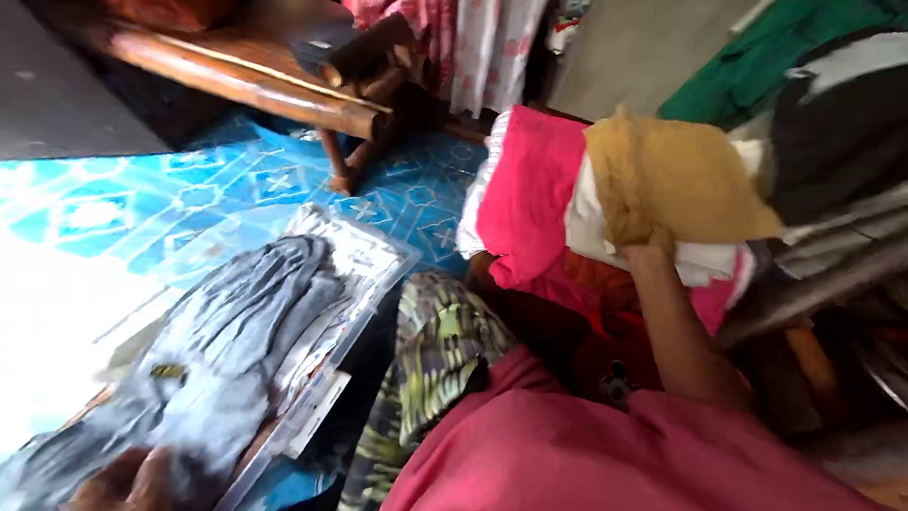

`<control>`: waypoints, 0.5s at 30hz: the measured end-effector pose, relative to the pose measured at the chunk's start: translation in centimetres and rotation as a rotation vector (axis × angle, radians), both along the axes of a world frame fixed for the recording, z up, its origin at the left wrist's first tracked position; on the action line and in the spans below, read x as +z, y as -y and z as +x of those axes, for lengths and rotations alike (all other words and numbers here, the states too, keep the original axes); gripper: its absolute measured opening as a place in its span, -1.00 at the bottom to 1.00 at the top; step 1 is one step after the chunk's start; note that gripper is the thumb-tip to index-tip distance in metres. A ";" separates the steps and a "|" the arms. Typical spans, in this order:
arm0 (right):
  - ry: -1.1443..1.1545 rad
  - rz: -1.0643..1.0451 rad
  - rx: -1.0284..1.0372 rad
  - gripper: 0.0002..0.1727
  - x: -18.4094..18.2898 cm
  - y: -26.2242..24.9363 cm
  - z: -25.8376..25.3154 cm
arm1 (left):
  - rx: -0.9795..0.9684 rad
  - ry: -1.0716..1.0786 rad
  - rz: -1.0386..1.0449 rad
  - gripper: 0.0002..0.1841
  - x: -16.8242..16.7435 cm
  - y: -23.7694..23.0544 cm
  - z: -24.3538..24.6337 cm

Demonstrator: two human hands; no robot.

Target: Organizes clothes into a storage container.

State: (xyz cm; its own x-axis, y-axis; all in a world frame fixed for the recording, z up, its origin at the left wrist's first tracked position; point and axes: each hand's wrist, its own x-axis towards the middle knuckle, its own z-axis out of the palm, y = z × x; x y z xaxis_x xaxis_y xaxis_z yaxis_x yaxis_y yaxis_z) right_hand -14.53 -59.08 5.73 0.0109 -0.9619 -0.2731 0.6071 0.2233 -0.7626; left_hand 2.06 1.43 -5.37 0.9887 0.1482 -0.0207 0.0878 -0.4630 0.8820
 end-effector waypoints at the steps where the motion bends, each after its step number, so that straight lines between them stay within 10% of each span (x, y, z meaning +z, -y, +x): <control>1: -0.027 0.000 0.007 -0.52 -0.7 -0.7 0.2 | 0.008 0.006 0.071 -0.55 0.3 0.1 -0.3; 8: -0.380 0.016 0.670 -0.64 1.0 -10.9 7.0 | 0.174 -0.027 0.321 -0.58 2.9 2.4 -1.0; 15: -0.727 -0.600 1.492 -0.74 -2.4 -21.3 18.5 | 0.226 -0.057 0.361 -0.54 2.3 2.4 -1.3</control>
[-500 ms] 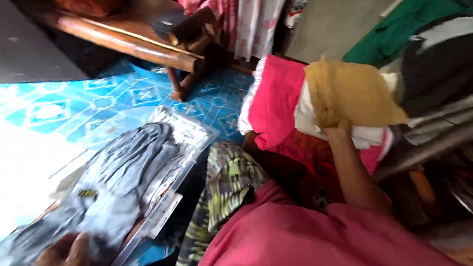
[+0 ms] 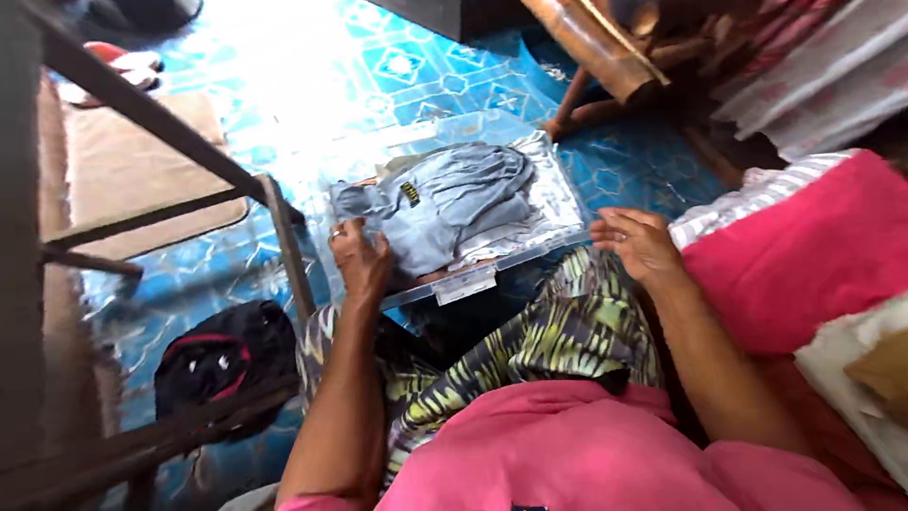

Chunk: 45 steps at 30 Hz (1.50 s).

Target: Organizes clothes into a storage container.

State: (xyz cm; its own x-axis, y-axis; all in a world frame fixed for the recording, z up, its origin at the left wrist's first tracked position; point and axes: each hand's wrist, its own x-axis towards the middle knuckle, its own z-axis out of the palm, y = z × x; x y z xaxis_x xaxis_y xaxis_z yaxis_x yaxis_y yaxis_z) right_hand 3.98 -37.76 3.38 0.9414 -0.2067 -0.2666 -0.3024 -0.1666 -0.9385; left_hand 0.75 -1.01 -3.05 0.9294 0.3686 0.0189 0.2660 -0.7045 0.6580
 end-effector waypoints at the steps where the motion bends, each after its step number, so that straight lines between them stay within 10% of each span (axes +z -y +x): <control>1: 0.007 -0.111 0.119 -0.65 -0.6 -1.7 1.7 | 0.000 0.012 0.004 -0.53 -0.1 0.2 0.0; 10: 0.384 -0.752 0.967 -0.11 -5.2 -14.2 6.4 | 0.135 -0.300 0.050 -0.45 5.1 0.7 0.3; 21: 0.542 -0.764 0.929 -0.07 -7.3 -13.7 5.3 | 0.186 -0.447 -0.083 -0.01 2.6 1.0 3.2; 30: 0.543 -0.744 0.909 -0.09 -7.8 -13.7 5.3 | 0.221 -0.460 -0.142 -0.65 2.6 1.2 4.1; 34: 0.507 -0.684 0.932 -0.04 -6.7 -12.8 5.6 | 0.131 -0.242 -0.113 -0.62 3.0 0.9 3.1; 39: 0.647 -0.718 0.730 0.48 -2.9 -9.9 5.4 | -0.432 0.403 0.017 -0.77 7.9 3.1 -1.6; 45: 0.472 -0.561 0.697 -0.57 0.8 -7.6 0.8 | -0.874 0.851 -0.139 -0.77 10.3 8.9 -2.6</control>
